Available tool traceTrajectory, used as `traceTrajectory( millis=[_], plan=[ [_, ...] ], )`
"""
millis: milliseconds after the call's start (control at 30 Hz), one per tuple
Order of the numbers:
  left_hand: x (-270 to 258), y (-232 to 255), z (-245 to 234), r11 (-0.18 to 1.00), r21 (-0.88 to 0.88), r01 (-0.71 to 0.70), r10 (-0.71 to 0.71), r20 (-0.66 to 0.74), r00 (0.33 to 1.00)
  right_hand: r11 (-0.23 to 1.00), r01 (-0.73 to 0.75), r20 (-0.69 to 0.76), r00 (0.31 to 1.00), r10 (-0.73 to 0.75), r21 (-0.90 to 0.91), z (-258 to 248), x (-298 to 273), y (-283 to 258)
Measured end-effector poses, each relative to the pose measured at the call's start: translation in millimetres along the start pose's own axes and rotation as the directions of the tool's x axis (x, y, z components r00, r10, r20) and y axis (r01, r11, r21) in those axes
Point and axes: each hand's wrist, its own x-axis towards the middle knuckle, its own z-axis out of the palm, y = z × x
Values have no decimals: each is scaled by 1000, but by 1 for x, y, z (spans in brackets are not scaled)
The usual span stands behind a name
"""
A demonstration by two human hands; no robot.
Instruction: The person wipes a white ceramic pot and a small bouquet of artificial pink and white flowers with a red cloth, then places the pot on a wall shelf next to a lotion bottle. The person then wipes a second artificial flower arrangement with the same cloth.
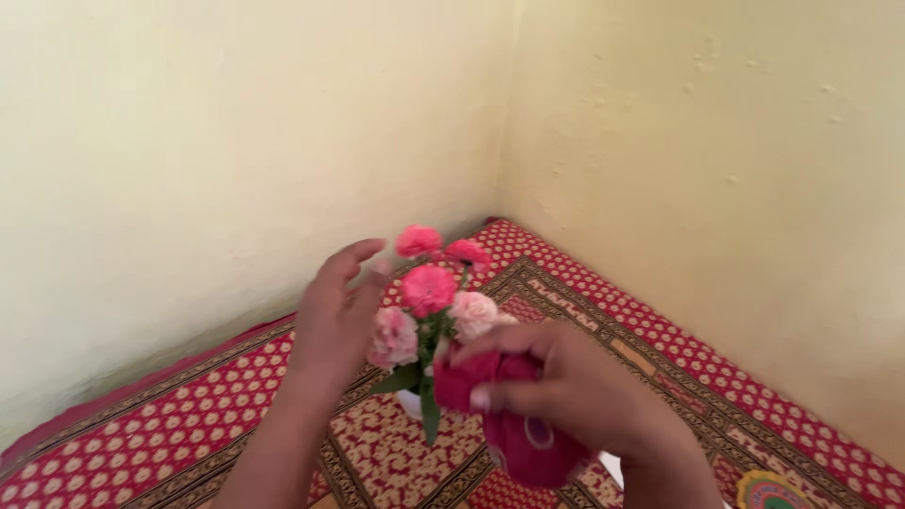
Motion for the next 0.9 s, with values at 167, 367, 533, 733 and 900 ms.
traceTrajectory(
  millis=[167,367,533,733,900],
  plan=[
    [11,-89,-18,873,-342,348,-399,-87,913,971,-170,-20,985,169,-166,14,7,-2],
    [31,-182,19,941,238,239,-258,51,965,975,-221,-73,973,219,-23,16,18,-3],
    [44,-214,56,866,499,37,-247,362,899,964,-193,-88,980,179,-183,22,26,7],
    [44,-223,59,817,575,-48,-291,483,826,922,-207,3,976,220,-328,21,30,11],
    [33,-224,63,806,588,-69,-309,517,798,935,-187,28,978,205,-302,19,29,19]
  ],
)
